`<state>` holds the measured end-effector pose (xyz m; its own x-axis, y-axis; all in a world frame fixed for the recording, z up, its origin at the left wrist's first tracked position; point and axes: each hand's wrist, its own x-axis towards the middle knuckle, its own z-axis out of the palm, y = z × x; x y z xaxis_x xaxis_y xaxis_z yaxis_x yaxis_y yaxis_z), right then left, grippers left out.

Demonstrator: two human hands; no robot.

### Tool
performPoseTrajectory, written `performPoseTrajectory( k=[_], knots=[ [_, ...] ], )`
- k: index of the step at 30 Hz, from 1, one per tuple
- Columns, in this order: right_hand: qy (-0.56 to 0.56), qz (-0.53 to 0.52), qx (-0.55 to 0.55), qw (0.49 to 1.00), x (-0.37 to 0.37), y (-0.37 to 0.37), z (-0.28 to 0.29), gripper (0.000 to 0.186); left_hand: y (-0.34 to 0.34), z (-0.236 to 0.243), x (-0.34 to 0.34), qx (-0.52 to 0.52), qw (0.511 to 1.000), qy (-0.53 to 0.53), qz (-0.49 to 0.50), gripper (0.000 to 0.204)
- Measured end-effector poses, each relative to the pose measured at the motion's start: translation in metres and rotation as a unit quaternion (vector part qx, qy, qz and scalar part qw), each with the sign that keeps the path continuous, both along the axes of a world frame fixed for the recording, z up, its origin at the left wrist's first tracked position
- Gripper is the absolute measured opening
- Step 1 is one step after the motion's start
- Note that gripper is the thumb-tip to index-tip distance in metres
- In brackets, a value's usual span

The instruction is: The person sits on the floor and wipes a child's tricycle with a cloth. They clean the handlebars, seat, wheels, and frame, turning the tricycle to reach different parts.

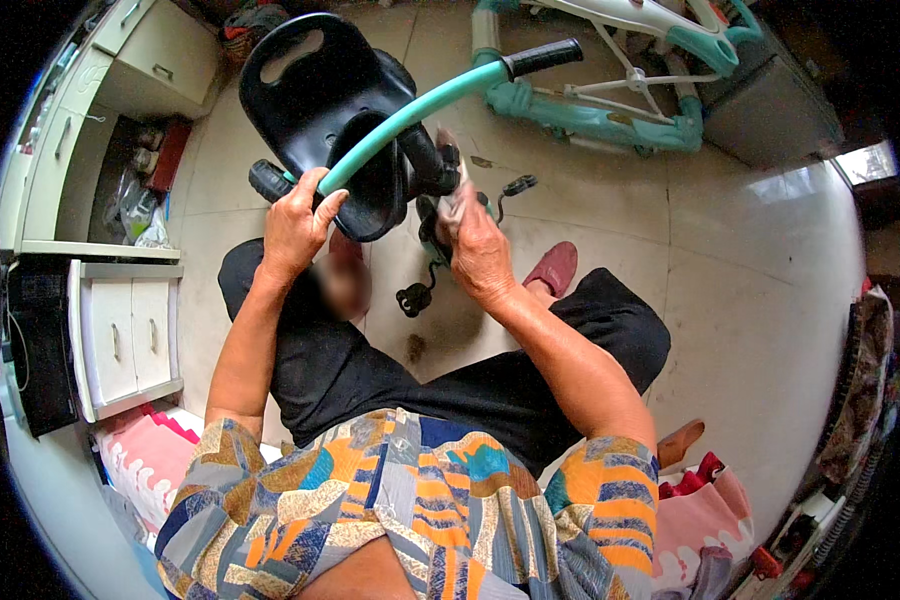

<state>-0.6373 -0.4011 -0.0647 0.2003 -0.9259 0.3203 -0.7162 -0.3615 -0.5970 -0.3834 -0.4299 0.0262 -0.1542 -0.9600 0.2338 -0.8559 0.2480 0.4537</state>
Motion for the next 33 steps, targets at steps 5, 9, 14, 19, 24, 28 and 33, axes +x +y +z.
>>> performPoseTrajectory(
  k=[5,9,14,19,24,28,33],
  knots=[
    [-0.042,-0.03,0.054,0.997,-0.015,0.001,-0.028,0.038,-0.002,-0.005,0.002,-0.019,1.0,-0.002,0.003,0.04],
    [-0.183,-0.125,0.066,0.973,-0.028,-0.024,-0.015,0.041,-0.004,-0.012,0.003,-0.035,0.999,-0.011,0.006,0.043],
    [0.002,-0.088,0.008,0.996,-0.018,-0.032,-0.012,0.041,-0.004,-0.015,0.003,-0.055,0.998,-0.018,0.004,0.044],
    [0.283,0.028,-0.035,0.958,-0.008,0.012,-0.039,0.045,-0.003,-0.015,0.004,-0.065,0.998,-0.015,0.0,0.044],
    [0.233,0.238,-0.046,0.942,0.001,0.059,-0.041,0.03,-0.004,-0.017,0.004,-0.076,0.997,-0.022,-0.003,0.045],
    [0.145,0.244,-0.121,0.951,0.015,0.044,-0.027,0.021,-0.003,-0.017,0.004,-0.06,0.998,-0.018,-0.001,0.044],
    [0.189,0.193,-0.204,0.941,0.007,0.002,-0.01,0.019,-0.003,-0.017,0.004,-0.073,0.997,-0.016,-0.001,0.044]
  ],
)
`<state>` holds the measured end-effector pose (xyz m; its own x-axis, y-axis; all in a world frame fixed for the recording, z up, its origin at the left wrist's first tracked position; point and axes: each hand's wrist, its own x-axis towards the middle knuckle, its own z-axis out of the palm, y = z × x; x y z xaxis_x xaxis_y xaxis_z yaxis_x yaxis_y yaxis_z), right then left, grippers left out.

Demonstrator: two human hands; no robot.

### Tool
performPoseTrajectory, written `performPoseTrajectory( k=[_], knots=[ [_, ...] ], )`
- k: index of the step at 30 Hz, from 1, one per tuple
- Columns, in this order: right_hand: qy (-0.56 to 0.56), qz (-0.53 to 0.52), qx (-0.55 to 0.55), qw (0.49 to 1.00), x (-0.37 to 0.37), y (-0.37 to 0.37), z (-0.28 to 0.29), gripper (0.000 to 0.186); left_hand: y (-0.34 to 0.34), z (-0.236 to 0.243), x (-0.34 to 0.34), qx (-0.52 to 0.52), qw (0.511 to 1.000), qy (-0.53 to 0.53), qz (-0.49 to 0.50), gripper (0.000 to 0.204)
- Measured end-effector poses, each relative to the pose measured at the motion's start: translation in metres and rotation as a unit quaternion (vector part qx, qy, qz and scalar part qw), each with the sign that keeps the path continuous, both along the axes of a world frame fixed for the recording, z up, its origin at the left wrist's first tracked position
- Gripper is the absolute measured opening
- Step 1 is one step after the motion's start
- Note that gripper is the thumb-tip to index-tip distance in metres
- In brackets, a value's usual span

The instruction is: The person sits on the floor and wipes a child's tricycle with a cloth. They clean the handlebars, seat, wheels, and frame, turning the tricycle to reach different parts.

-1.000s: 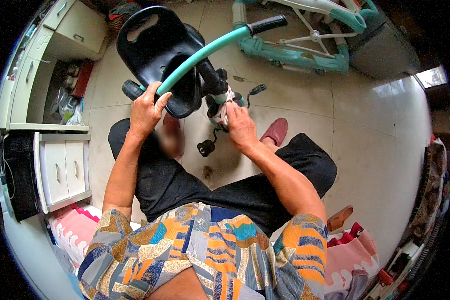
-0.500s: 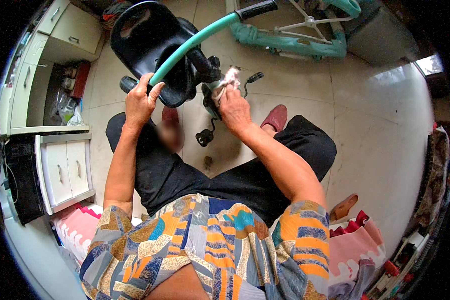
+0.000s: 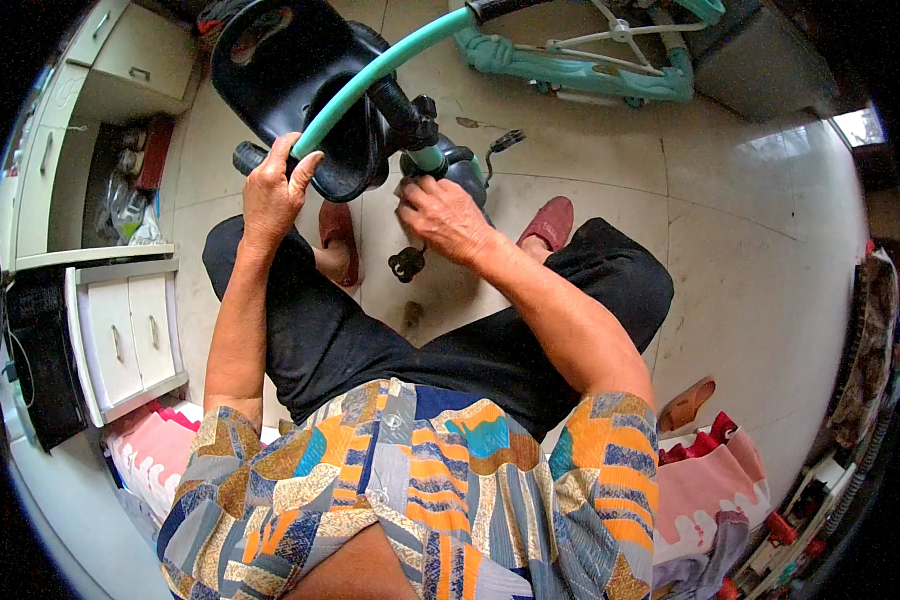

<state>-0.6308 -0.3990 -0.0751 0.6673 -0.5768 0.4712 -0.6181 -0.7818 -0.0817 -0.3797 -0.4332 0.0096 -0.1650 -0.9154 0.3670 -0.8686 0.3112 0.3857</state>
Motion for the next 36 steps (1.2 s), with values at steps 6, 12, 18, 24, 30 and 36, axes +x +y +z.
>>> performPoseTrajectory(
  k=[6,12,18,24,30,36],
  knots=[
    [0.088,-0.035,0.056,0.994,-0.056,-0.003,-0.021,0.03,0.001,0.0,0.001,0.001,1.0,0.007,-0.001,0.044],
    [-0.112,-0.331,0.173,0.921,-0.093,-0.025,-0.028,0.03,0.0,-0.001,0.0,-0.01,1.0,0.012,-0.01,0.044],
    [0.06,-0.236,0.056,0.968,-0.021,0.022,-0.043,0.021,0.001,-0.001,0.002,0.001,1.0,0.004,-0.004,0.043],
    [0.133,-0.195,0.151,0.96,-0.027,0.059,-0.042,0.023,0.001,-0.001,0.001,0.008,1.0,0.002,0.0,0.043],
    [0.012,-0.182,0.363,0.914,-0.015,0.043,-0.004,0.017,0.001,0.003,0.001,0.011,1.0,0.0,-0.007,0.043],
    [-0.198,-0.289,0.223,0.91,-0.052,-0.019,0.032,0.023,0.0,0.0,0.002,-0.014,1.0,0.003,-0.017,0.043]
  ],
)
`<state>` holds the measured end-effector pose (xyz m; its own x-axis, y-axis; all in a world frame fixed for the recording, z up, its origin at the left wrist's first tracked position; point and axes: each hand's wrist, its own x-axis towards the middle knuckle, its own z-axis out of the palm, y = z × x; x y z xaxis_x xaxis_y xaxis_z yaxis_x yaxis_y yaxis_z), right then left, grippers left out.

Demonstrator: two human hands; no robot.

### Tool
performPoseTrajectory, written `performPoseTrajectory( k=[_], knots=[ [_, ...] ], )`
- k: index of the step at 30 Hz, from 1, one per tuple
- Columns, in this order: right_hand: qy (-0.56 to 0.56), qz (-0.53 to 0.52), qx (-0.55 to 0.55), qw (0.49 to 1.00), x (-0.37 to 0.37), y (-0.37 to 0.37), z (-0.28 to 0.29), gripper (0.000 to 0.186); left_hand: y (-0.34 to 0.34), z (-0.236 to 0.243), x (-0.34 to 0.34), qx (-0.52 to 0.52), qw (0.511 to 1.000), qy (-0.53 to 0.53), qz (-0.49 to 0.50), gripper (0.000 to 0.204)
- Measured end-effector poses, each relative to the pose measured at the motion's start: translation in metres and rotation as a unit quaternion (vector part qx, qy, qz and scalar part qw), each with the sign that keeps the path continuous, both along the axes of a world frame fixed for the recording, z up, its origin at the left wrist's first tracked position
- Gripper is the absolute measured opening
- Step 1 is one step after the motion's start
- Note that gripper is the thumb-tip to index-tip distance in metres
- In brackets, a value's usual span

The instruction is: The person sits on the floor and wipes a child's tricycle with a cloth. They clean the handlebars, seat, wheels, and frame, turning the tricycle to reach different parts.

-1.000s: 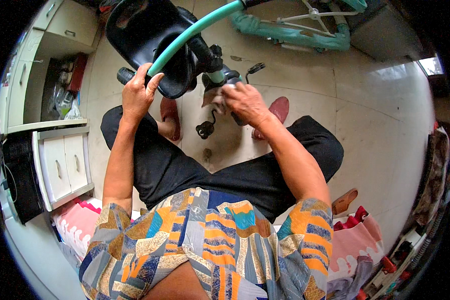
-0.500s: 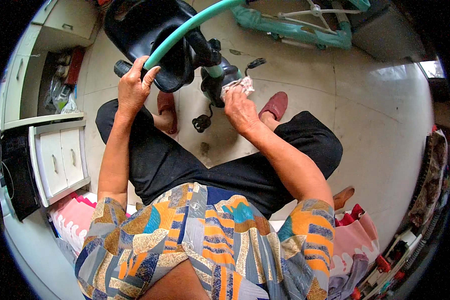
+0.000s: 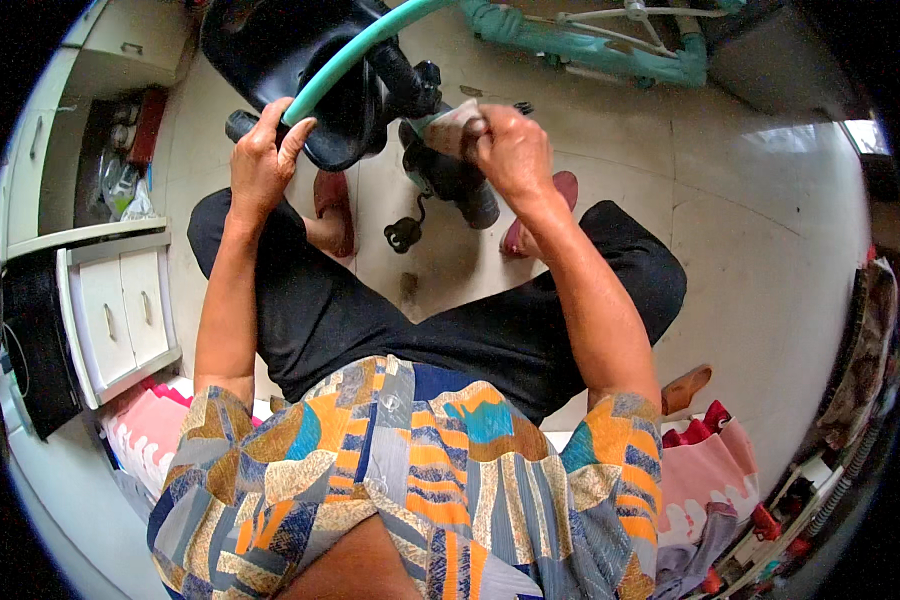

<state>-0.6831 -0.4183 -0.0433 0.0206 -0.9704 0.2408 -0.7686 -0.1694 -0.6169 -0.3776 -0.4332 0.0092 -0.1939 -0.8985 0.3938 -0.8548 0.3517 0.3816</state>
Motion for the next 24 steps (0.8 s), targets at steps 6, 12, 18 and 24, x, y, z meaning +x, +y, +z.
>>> performPoseTrajectory(
  k=[6,12,18,24],
  knots=[
    [0.195,0.184,-0.056,0.962,0.025,0.03,-0.049,0.025,0.0,-0.004,0.003,0.011,1.0,-0.003,0.012,0.045],
    [0.163,0.331,-0.09,0.925,0.045,0.062,-0.061,0.016,-0.002,-0.006,0.004,0.01,1.0,-0.012,0.012,0.046],
    [0.123,0.263,-0.174,0.941,0.046,0.023,-0.061,0.02,0.0,-0.003,0.002,0.03,0.999,0.003,0.013,0.043],
    [0.214,0.407,0.067,0.885,0.061,0.066,-0.079,0.011,-0.003,-0.001,0.003,0.001,1.0,0.015,-0.008,0.038]
  ],
)
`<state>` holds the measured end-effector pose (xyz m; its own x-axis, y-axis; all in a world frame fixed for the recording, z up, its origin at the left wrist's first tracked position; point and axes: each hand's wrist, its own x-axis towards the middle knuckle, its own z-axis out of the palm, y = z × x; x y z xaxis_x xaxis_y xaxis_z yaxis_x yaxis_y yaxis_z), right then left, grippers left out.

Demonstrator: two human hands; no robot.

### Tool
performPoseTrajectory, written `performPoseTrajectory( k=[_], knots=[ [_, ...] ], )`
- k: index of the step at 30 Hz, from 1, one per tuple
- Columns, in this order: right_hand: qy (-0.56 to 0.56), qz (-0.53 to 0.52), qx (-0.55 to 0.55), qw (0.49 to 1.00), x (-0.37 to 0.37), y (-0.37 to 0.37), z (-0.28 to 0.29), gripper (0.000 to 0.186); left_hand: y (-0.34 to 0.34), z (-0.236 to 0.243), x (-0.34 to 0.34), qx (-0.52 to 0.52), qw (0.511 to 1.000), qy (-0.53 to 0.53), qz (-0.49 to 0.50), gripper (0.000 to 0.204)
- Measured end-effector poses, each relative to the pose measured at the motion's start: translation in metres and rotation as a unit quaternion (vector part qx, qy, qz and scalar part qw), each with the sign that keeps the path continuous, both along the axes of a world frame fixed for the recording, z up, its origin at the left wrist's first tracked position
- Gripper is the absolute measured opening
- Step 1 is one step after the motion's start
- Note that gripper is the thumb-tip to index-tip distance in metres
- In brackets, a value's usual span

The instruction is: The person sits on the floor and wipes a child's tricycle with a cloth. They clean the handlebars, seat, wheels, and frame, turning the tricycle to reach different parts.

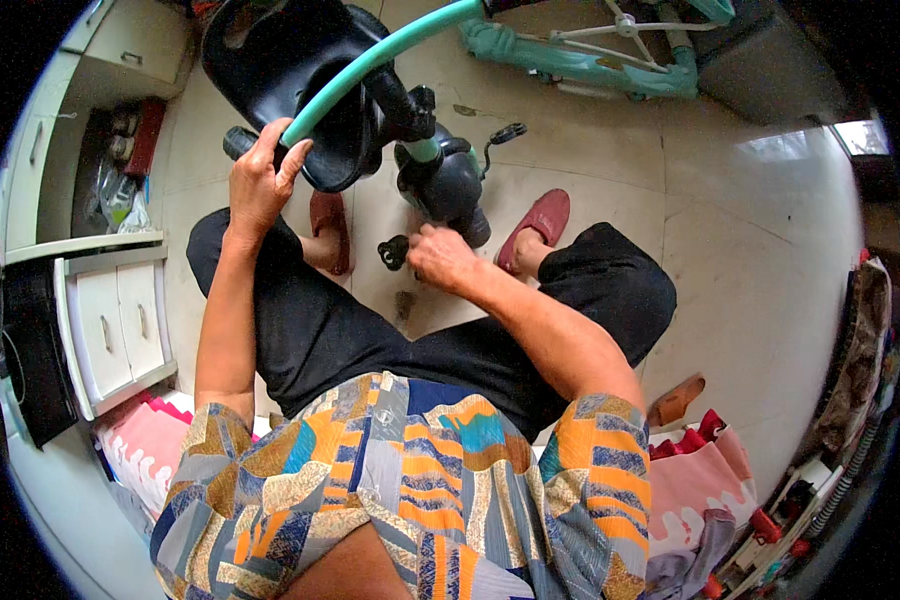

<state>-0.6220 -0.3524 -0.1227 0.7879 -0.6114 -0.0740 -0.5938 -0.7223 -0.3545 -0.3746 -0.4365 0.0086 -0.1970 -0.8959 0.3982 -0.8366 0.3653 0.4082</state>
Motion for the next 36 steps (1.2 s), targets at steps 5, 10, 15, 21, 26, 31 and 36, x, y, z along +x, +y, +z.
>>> performPoseTrajectory(
  k=[5,10,15,21,26,31,36],
  knots=[
    [-0.257,-0.19,-0.043,0.947,-0.012,-0.024,0.046,0.016,-0.008,0.0,0.004,-0.006,1.0,0.001,-0.013,0.037],
    [-0.404,-0.391,-0.017,0.827,-0.038,-0.085,0.08,0.023,-0.01,-0.002,0.002,-0.063,0.996,-0.057,-0.001,0.041],
    [-0.573,-0.483,0.195,0.633,-0.033,-0.127,0.075,0.028,-0.004,-0.005,-0.005,-0.107,0.99,-0.093,0.015,0.042],
    [-0.381,-0.425,0.12,0.812,-0.014,-0.136,0.054,0.018,-0.006,0.001,-0.019,-0.089,0.996,0.005,-0.005,0.047],
    [-0.142,-0.373,0.099,0.911,-0.02,-0.113,0.048,0.021,-0.02,0.012,-0.052,-0.14,0.99,-0.01,0.008,0.056],
    [-0.174,-0.387,0.058,0.904,-0.021,-0.099,0.056,0.017,-0.041,0.032,-0.106,-0.119,0.987,-0.021,-0.106,0.052],
    [-0.208,-0.383,0.058,0.898,-0.021,-0.096,0.055,0.015,-0.053,0.043,-0.154,-0.006,0.998,0.056,-0.024,0.036]
  ],
)
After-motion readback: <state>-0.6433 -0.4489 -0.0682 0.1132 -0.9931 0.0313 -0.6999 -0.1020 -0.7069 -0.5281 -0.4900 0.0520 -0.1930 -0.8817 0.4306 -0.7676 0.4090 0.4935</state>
